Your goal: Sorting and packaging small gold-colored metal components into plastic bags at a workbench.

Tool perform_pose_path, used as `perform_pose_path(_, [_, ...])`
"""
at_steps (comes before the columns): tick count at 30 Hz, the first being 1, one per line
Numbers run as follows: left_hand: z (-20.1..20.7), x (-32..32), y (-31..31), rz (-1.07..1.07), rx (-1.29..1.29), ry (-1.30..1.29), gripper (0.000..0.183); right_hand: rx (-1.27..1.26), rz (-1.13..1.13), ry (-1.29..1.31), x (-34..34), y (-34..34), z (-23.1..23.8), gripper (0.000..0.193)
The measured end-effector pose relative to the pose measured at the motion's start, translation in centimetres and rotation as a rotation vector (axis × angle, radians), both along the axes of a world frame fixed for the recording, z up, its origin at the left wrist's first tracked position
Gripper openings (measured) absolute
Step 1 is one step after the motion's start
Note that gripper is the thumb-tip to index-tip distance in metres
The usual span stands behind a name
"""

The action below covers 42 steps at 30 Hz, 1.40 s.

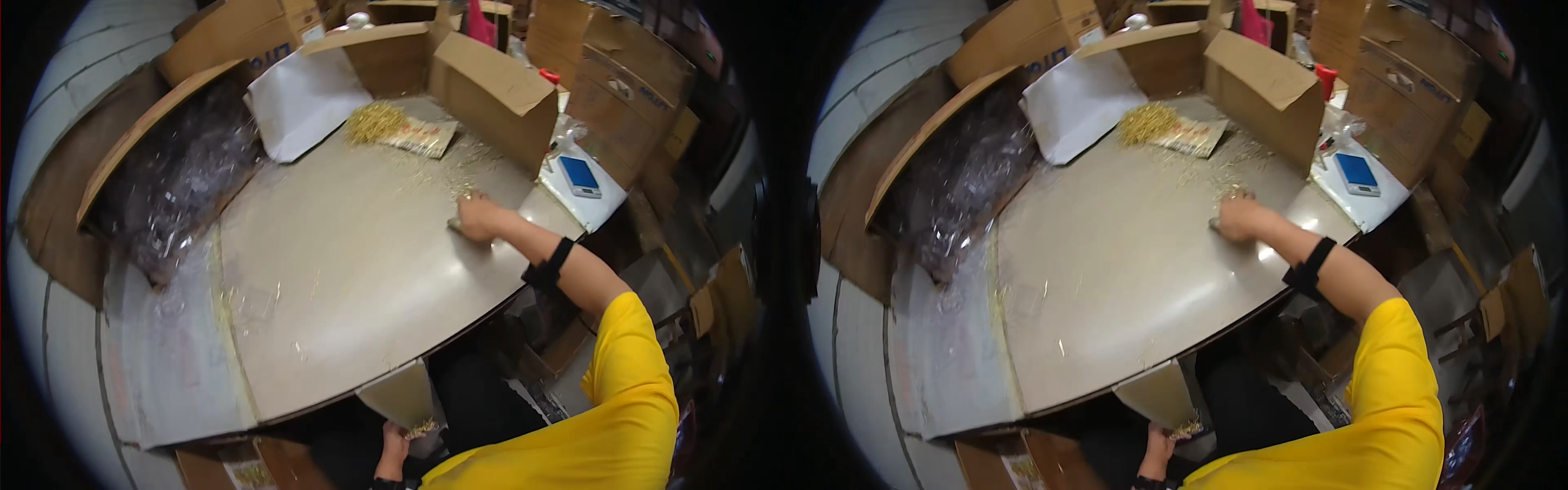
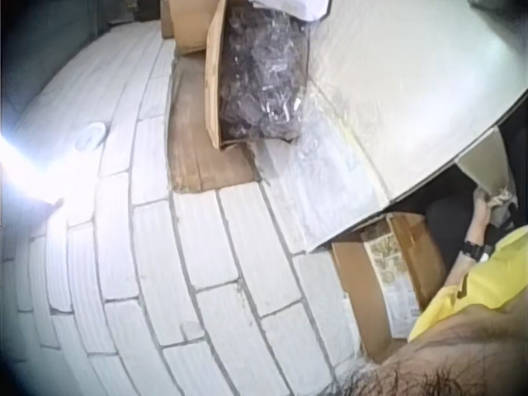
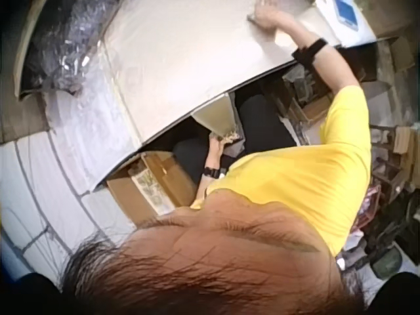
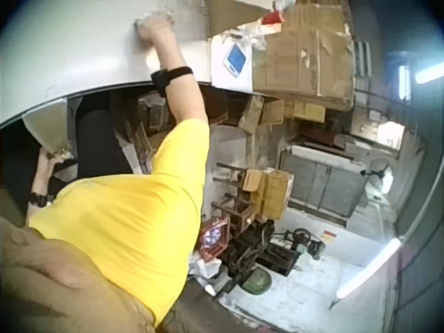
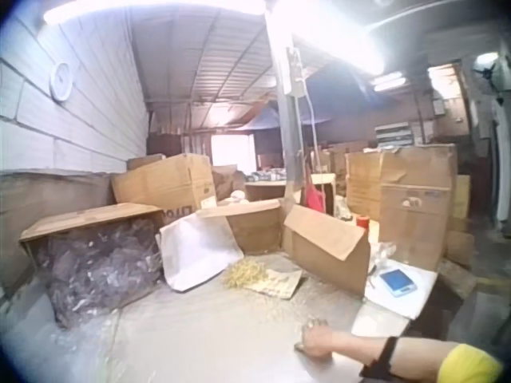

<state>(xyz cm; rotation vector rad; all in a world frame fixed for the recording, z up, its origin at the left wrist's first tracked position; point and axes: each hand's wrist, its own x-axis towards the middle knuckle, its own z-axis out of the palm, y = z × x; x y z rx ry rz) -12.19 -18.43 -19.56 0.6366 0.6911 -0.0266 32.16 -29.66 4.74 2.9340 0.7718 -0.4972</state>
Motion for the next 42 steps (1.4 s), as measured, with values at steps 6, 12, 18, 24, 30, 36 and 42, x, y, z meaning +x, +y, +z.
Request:
perform_pose_path(6, [2.1, 0.3, -0.5, -0.081, 0.093, 0.039, 0.029, 0.209, 0.394, -0.070, -13.6, 5.3, -1.8, 0.065])
perform_pose_path(12, [3.4, -2.1, 0.1, -0.068, 0.190, -0.029, 0.024, 0.871, 0.262, 0.257, -17.4, 3.2, -1.3, 0.054])
perform_pose_path(18, [3.5, -2.6, 0.1, -0.021, 0.025, -0.035, 0.037, 0.689, 0.503, -0.274, -23.7, 2.7, -4.1, 0.050])
perform_pose_path(24, [4.8, -0.2, -1.2, -0.046, 0.027, -0.078, 0.039, 0.761, 0.497, -0.219, -29.6, 1.5, -3.2, 0.049])
perform_pose_path(30, [4.6, 0.8, -1.6, -0.081, 0.015, -0.070, 0.041, 0.853, 0.526, -0.096, -30.8, -1.9, -0.5, 0.051])
perform_pose_path(36, [5.4, 0.9, -1.5, -0.058, -0.007, -0.053, 0.040, 0.829, 0.626, -0.124, -27.1, 0.9, -1.5, 0.046])
perform_pose_path(42, [4.5, 0.0, -1.5, -0.017, -0.017, -0.052, 0.038, 0.749, 0.554, -0.235, -25.7, 1.7, -3.7, 0.045])
